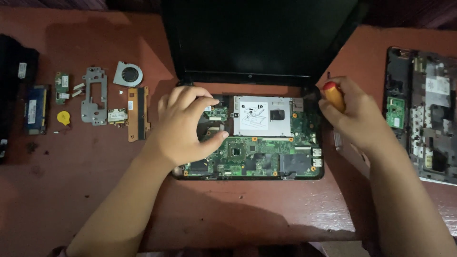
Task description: The person uses a yellow screwdriver to unscrew and remove a hard drive from the internal chassis of a disassembled laptop. The laptop is open on a table with various other components laid out nearby. The person carefully detaches the drive and lifts it out of the laptop casing.
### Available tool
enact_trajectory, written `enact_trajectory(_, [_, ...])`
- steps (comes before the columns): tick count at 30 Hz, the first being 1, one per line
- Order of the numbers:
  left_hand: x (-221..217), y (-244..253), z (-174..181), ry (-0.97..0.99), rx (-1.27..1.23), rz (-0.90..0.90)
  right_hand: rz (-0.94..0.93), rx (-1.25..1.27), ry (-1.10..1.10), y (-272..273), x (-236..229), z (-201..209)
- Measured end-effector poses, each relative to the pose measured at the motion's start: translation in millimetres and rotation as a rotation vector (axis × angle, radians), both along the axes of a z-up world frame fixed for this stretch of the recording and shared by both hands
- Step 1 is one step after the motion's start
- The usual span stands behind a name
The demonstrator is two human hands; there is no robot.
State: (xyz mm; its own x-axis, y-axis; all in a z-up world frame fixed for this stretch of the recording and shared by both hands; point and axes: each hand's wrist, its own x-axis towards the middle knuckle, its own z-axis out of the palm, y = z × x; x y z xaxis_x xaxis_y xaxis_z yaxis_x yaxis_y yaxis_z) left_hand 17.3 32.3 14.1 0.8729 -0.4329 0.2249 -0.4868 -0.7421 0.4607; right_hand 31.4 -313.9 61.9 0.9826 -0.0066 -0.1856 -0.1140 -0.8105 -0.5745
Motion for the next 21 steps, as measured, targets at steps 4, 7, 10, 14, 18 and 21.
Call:
enact_trajectory(4, [-5,-2,9,0.064,-0.034,-0.005,0.082,-0.063,-0.030,-4,1,-4])
enact_trajectory(7, [-12,-9,12,0.090,0.063,0.046,0.020,-0.145,-0.013,-10,3,-13])
enact_trajectory(10, [-17,-13,10,0.054,0.046,0.055,0.038,-0.157,-0.008,-9,5,-11])
enact_trajectory(14, [-14,-5,20,0.108,0.092,0.015,0.031,-0.112,-0.031,-15,4,-16])
enact_trajectory(18, [-10,9,27,0.082,0.107,-0.142,0.044,-0.144,-0.164,-22,1,-18])
enact_trajectory(21, [-9,15,30,0.069,0.082,-0.193,-0.420,0.365,-0.299,-68,13,-71])
